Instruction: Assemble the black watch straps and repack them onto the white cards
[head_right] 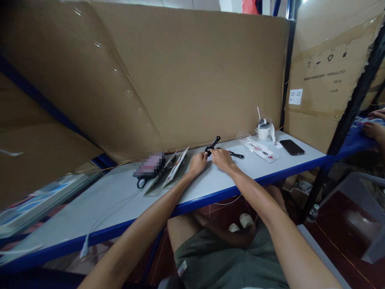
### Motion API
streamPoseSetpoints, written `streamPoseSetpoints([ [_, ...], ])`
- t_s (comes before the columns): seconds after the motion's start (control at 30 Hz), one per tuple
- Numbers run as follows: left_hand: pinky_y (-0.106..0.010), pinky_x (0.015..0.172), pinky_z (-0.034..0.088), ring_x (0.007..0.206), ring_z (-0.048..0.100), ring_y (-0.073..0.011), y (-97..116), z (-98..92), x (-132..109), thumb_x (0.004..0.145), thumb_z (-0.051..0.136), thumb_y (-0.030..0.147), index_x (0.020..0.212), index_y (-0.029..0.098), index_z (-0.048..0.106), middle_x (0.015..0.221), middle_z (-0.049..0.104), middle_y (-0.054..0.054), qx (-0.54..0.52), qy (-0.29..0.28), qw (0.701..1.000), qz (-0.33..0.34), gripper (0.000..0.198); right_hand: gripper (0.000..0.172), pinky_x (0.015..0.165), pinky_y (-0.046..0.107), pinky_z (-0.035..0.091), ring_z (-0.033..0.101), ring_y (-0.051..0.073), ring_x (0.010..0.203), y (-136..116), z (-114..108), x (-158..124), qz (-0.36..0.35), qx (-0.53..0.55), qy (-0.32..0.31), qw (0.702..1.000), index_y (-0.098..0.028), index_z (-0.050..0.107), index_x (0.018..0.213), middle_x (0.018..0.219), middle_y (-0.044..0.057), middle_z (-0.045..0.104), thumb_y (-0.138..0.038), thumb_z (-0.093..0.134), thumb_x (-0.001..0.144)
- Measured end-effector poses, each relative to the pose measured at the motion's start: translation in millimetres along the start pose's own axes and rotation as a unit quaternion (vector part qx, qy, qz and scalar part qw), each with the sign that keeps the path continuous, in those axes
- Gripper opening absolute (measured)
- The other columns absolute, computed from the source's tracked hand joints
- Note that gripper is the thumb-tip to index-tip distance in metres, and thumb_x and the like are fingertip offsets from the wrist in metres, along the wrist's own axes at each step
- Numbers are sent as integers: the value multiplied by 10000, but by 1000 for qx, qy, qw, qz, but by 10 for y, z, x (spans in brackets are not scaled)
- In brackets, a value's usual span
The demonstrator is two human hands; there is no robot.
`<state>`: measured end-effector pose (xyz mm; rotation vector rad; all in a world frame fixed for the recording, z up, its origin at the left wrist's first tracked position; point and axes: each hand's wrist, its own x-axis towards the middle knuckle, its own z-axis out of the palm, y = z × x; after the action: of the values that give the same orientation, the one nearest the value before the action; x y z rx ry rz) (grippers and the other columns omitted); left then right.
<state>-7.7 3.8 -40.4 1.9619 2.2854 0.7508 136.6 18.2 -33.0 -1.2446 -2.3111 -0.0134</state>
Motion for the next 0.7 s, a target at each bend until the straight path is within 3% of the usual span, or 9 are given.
streamPoseSetpoints([
  [0.13, -304, 762, 424, 999, 691, -273, -5, 7, 6, 1035, 303, 359, 1114, 151, 717, 1060, 744, -182, 2, 0, 1000, 3, 469, 493, 865, 295, 470, 687, 230, 1027, 21, 35, 11, -4, 13, 25, 1000, -307, 547, 1430, 1166, 63, 742, -179, 432, 968],
  [0.3, -303, 757, 425, 1031, 686, -280, 3, 1, 2, 1031, 315, 369, 1116, 134, 719, 1085, 738, -200, -2, -5, 1000, 0, 476, 442, 889, 295, 471, 676, 219, 1062, 27, 49, 16, -33, 18, 24, 999, -338, 646, 1326, 1172, 34, 740, -185, 443, 965],
  [0.5, -303, 757, 425, 1024, 687, -274, 24, -13, -15, 1032, 308, 360, 1117, 144, 712, 1075, 741, -187, 9, -8, 1000, -5, 466, 412, 886, 283, 469, 689, 221, 1047, 22, 33, 20, 5, 12, 19, 1000, -280, 644, 1329, 1196, 73, 734, -195, 439, 981],
  [0.7, -314, 762, 428, 999, 695, -280, 19, 18, -52, 1037, 294, 377, 1115, 150, 701, 1054, 739, -200, 41, -1, 999, 28, 473, 409, 843, 286, 462, 702, 225, 995, 5, 30, 20, 32, 14, 38, 999, -230, 708, 1147, 1114, 98, 753, -372, 334, 1060],
])
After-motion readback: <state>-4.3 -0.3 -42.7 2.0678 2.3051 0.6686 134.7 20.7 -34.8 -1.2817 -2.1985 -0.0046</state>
